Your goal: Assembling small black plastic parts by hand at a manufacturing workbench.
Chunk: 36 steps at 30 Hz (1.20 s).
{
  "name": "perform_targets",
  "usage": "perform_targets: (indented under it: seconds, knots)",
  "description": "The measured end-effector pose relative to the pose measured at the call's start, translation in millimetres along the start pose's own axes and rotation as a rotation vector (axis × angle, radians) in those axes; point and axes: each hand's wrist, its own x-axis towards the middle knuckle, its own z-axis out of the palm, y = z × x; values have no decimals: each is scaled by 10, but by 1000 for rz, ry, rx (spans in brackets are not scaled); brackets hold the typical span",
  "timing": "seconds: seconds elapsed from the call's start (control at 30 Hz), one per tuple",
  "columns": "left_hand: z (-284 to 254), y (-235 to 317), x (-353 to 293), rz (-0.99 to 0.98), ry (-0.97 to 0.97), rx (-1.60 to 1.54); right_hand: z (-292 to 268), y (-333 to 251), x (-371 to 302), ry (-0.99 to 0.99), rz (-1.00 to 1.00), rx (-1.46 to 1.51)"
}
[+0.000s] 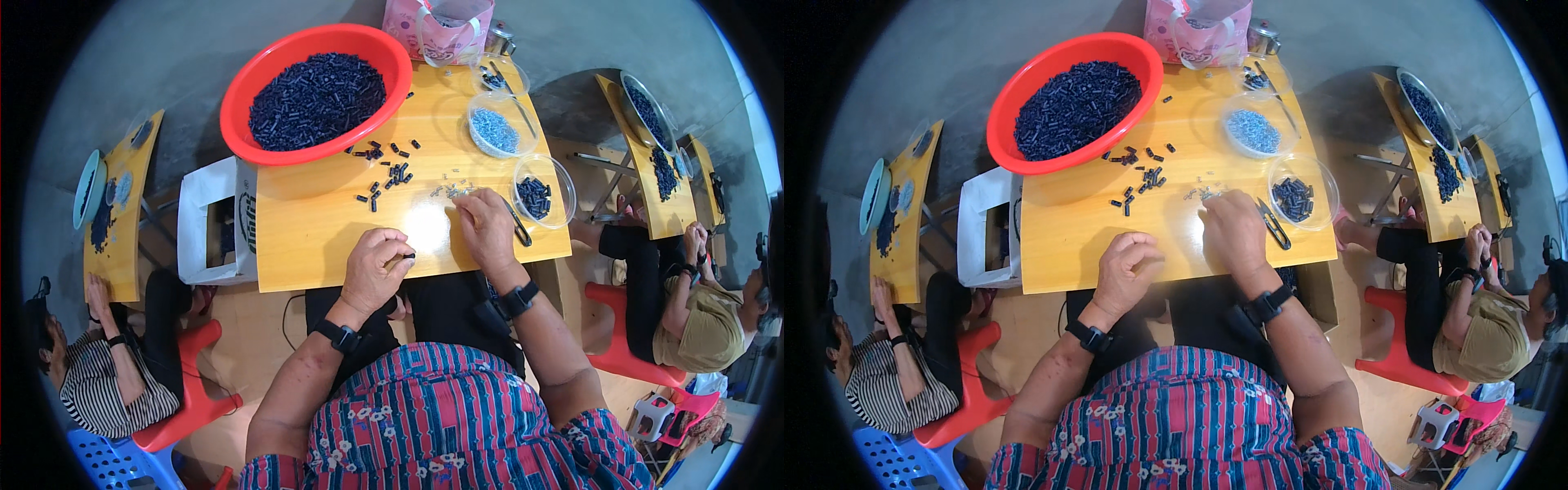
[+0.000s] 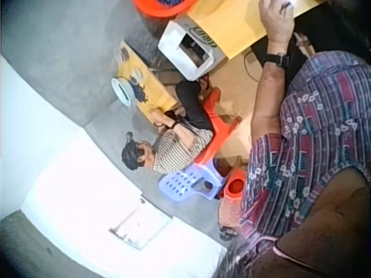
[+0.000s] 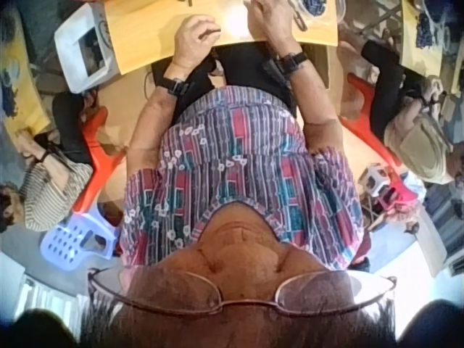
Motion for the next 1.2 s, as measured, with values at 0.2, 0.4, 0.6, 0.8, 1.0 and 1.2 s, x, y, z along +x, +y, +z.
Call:
perform_targets:
  seconds: [0.2,0.4,0.6,0.8,1.0,1.2]
  knots:
    - [-2,-27,-29,15,30,-27,182,-70,230,-128,47,-56]
    - [-9,-15,-18,41,66,-52,258,-69,310,-168,-8,-109]
    - [-8,-27,-20,82,85,-10,285,-81,333,-191,-82,-198]
    - [-35,-15,0,-10,76,-81,342,-77,266,-194,-256,-209]
    - [-63,-39,9,-91,83,-189,356,-63,192,-221,-144,-100]
    - [-66,-48,-12,-109,61,-220,268,-37,176,-296,19,5]
